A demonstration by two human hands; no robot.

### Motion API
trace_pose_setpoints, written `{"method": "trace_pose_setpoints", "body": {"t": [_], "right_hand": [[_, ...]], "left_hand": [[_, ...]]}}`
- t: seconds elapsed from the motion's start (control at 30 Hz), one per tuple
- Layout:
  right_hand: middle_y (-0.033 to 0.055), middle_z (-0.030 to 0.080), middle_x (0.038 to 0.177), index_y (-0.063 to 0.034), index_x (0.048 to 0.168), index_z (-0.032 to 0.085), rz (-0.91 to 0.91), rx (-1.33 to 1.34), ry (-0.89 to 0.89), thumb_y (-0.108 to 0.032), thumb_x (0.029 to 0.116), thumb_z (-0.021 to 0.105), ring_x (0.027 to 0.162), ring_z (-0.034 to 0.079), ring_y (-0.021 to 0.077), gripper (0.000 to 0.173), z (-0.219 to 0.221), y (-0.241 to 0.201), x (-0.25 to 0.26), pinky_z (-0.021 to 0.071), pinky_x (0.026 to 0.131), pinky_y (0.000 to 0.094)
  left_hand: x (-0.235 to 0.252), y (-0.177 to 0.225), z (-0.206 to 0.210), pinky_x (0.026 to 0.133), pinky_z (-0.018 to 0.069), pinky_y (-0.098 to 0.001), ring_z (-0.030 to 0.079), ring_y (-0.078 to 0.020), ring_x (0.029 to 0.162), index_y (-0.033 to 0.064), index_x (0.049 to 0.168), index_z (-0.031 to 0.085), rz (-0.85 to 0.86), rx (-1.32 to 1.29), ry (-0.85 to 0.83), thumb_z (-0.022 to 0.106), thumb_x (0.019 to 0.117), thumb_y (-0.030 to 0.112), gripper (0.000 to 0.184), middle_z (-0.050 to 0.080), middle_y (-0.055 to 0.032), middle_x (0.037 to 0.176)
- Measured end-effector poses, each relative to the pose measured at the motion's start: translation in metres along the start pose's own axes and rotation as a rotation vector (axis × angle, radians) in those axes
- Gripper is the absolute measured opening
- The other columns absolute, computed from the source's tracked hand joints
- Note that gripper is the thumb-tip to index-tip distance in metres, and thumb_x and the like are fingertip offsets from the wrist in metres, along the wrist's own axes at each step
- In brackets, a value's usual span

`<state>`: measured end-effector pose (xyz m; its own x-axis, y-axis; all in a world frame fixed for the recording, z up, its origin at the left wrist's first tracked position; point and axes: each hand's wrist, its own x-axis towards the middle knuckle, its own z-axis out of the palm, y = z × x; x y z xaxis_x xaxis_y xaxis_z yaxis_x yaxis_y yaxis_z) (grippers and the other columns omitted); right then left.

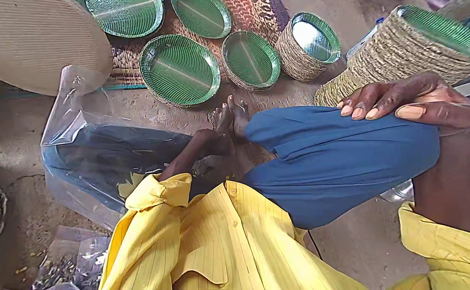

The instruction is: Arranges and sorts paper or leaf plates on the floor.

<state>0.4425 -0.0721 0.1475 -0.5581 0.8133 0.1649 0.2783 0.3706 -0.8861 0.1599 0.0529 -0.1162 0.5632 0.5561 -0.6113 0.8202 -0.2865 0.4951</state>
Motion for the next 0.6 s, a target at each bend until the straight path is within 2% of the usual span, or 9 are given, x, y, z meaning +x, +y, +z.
{"method": "trace_pose_setpoints", "body": {"t": [0.1, 0.17, 0.2, 0.27, 0.33, 0.37, 0.4, 0.5, 0.6], "right_hand": [[-0.0142, 0.074, 0.095, -0.0307, 0.092, 0.076, 0.016, -0.005, 0.018, -0.043, 0.0966, 0.063, 0.101, 0.071, 0.0107, 0.018, -0.005, 0.003, -0.007, 0.0568, 0.095, 0.0315], [-0.0148, 0.075, 0.096, -0.0321, 0.093, 0.077, 0.031, 0.000, 0.052, -0.043, 0.0966, 0.063, 0.102, 0.071, 0.0102, 0.018, -0.008, 0.004, -0.015, 0.0565, 0.095, 0.0306], [-0.0153, 0.075, 0.097, -0.0328, 0.094, 0.077, 0.040, 0.009, 0.066, -0.043, 0.0969, 0.063, 0.102, 0.071, 0.0096, 0.017, -0.009, 0.004, -0.019, 0.0567, 0.096, 0.0299], [-0.0141, 0.075, 0.097, -0.0318, 0.094, 0.077, 0.046, 0.035, 0.084, -0.041, 0.0978, 0.064, 0.103, 0.071, 0.0108, 0.017, -0.012, 0.007, -0.027, 0.0570, 0.097, 0.0315], [-0.0126, 0.075, 0.097, -0.0305, 0.093, 0.076, 0.038, 0.043, 0.082, -0.040, 0.0989, 0.063, 0.105, 0.070, 0.0125, 0.018, -0.019, 0.014, -0.033, 0.0560, 0.099, 0.0341], [-0.0117, 0.075, 0.096, -0.0297, 0.093, 0.076, 0.037, 0.054, 0.091, -0.040, 0.0988, 0.063, 0.105, 0.070, 0.0132, 0.018, -0.021, 0.017, -0.036, 0.0559, 0.100, 0.0351], [-0.0125, 0.075, 0.096, -0.0307, 0.093, 0.077, 0.046, 0.054, 0.103, -0.041, 0.0984, 0.063, 0.104, 0.070, 0.0124, 0.018, -0.021, 0.018, -0.037, 0.0560, 0.100, 0.0341], [-0.0103, 0.075, 0.095, -0.0284, 0.096, 0.078, 0.026, 0.097, 0.146, -0.037, 0.0972, 0.065, 0.102, 0.071, 0.0139, 0.015, -0.021, 0.024, -0.043, 0.0572, 0.098, 0.0348], [-0.0121, 0.075, 0.091, -0.0298, 0.090, 0.077, 0.068, 0.085, 0.166, -0.037, 0.0961, 0.067, 0.101, 0.072, 0.0122, 0.013, -0.022, 0.022, -0.042, 0.0570, 0.099, 0.0336]], "left_hand": [[0.022, -0.007, 0.015, 0.090, 0.0516, -0.0645, 0.067, -0.0418, 0.112, -0.0012, 0.108, 0.070, -0.029, 0.127, 0.042, 0.028, 0.1073, 0.061, 0.075, 0.071, -0.0241, 0.111], [0.012, 0.003, 0.007, 0.093, 0.0507, -0.0638, 0.064, -0.0434, 0.118, -0.0036, 0.116, 0.068, -0.062, 0.148, 0.005, 0.026, 0.1094, 0.056, 0.074, 0.068, -0.0270, 0.120], [0.005, 0.009, 0.004, 0.093, 0.0508, -0.0632, 0.064, -0.0429, 0.119, -0.0029, 0.119, 0.067, -0.071, 0.159, -0.023, 0.028, 0.1097, 0.055, 0.070, 0.067, -0.0265, 0.123], [0.006, 0.011, 0.010, 0.087, 0.0533, -0.0630, 0.066, -0.0418, 0.113, 0.0004, 0.112, 0.069, -0.066, 0.209, -0.027, 0.039, 0.1055, 0.058, 0.066, 0.069, -0.0238, 0.116], [0.015, 0.009, 0.024, 0.079, 0.0548, -0.0622, 0.069, -0.0394, 0.102, 0.0030, 0.097, 0.072, -0.071, 0.250, 0.017, 0.056, 0.0907, 0.068, 0.067, 0.072, -0.0200, 0.104], [0.016, 0.010, 0.027, 0.078, 0.0547, -0.0619, 0.069, -0.0392, 0.102, 0.0029, 0.097, 0.071, -0.078, 0.261, 0.019, 0.059, 0.0883, 0.068, 0.067, 0.072, -0.0196, 0.103], [0.015, 0.011, 0.027, 0.079, 0.0544, -0.0615, 0.069, -0.0395, 0.103, 0.0020, 0.100, 0.070, -0.077, 0.262, 0.015, 0.057, 0.0913, 0.066, 0.066, 0.071, -0.0202, 0.104], [0.014, 0.010, 0.027, 0.082, 0.0540, -0.0625, 0.068, -0.0424, 0.107, -0.0005, 0.110, 0.067, -0.051, 0.252, 0.022, 0.033, 0.1049, 0.059, 0.069, 0.070, -0.0239, 0.109], [0.010, 0.006, 0.029, 0.089, 0.0515, -0.0655, 0.066, -0.0443, 0.114, 0.0002, 0.119, 0.065, -0.043, 0.228, -0.033, 0.025, 0.1072, 0.060, 0.073, 0.069, -0.0258, 0.116]]}}
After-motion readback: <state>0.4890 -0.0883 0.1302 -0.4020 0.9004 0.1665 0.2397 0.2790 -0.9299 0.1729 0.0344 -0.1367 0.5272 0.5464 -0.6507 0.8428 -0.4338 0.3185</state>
